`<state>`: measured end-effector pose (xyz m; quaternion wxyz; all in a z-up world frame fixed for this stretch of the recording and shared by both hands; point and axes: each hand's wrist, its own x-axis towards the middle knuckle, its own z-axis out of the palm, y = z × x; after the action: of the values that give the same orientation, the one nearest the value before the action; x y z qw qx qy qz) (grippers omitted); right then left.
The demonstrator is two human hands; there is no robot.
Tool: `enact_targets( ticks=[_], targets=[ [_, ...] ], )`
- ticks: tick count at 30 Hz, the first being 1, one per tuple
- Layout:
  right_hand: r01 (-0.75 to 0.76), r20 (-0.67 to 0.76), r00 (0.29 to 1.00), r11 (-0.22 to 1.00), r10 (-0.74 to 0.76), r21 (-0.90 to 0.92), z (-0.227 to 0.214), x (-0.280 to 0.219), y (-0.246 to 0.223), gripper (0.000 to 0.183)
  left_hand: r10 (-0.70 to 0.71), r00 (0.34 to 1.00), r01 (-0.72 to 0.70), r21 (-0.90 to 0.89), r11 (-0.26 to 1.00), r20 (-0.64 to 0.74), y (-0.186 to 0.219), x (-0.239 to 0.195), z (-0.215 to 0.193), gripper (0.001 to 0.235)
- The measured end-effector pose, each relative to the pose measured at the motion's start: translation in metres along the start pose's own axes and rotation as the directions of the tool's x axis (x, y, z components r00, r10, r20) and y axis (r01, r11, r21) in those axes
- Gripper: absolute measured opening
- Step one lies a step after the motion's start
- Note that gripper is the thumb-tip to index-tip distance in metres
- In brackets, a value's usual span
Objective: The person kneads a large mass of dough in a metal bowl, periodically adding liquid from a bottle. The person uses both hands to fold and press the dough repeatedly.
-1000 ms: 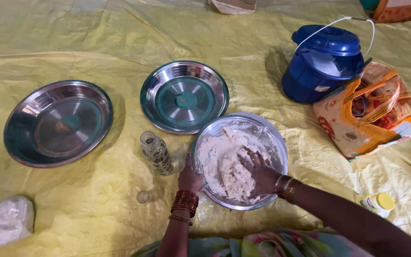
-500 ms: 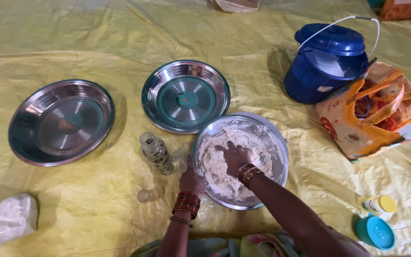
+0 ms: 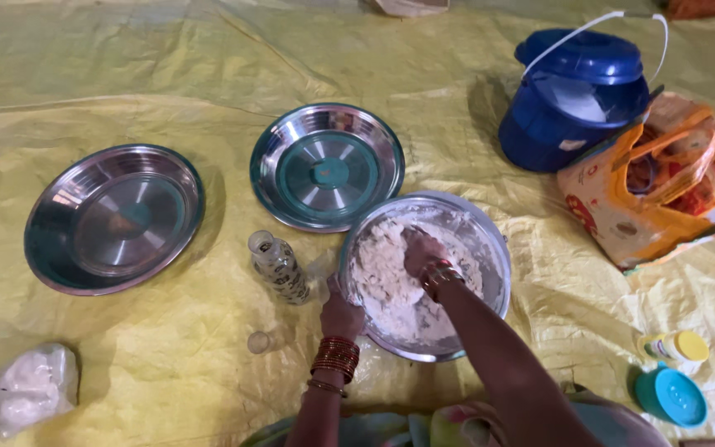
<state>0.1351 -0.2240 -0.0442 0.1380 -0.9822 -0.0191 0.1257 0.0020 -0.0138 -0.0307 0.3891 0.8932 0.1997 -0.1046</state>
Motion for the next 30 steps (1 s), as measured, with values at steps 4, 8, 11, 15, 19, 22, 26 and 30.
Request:
enact_targets(
  ticks=[4, 8, 11, 15, 19, 22, 26, 30],
  targets=[
    [-0.012, 0.036, 0.999, 0.961, 0.002, 0.276, -0.013, -0.006, 0.033, 0.065, -0.007, 1.000, 0.008, -0.078, 0.997, 0.018, 0.008, -0.003, -0.009, 0.078],
    [0.206, 0.047, 0.976, 0.974, -0.211, 0.096, -0.068, -0.015, 0.040, 0.093, -0.078, 0.993, 0.086, -0.094, 0.992, 0.086, 0.024, -0.012, -0.029, 0.073],
    [0.325, 0.064, 0.946, 0.937, -0.319, -0.126, -0.107, -0.040, 0.035, 0.092, -0.125, 0.982, 0.151, -0.183, 0.972, 0.145, 0.033, -0.025, -0.039, 0.071],
    [0.296, 0.187, 0.949, 0.923, -0.254, -0.246, -0.114, -0.073, 0.010, 0.079, -0.081, 0.988, 0.110, -0.232, 0.966, 0.129, 0.037, -0.024, -0.043, 0.066],
    [0.275, 0.022, 0.960, 0.925, -0.279, -0.263, -0.077, -0.094, -0.011, 0.067, -0.020, 0.998, 0.030, -0.181, 0.983, 0.060, 0.022, -0.014, -0.027, 0.068],
    [0.283, 0.044, 0.959, 0.941, -0.280, -0.184, -0.039, -0.102, -0.027, 0.041, -0.001, 0.998, 0.009, -0.114, 0.993, 0.068, 0.011, -0.005, -0.017, 0.069],
    [0.311, 0.195, 0.944, 0.914, -0.266, -0.260, 0.005, -0.109, -0.038, 0.051, 0.041, 0.998, -0.038, -0.065, 0.997, 0.053, 0.004, 0.003, -0.011, 0.077],
    [0.315, 0.071, 0.949, 0.930, -0.307, -0.190, 0.020, -0.119, -0.036, 0.080, -0.027, 0.995, 0.026, 0.014, 1.000, 0.092, 0.003, 0.004, -0.009, 0.084]
  ],
)
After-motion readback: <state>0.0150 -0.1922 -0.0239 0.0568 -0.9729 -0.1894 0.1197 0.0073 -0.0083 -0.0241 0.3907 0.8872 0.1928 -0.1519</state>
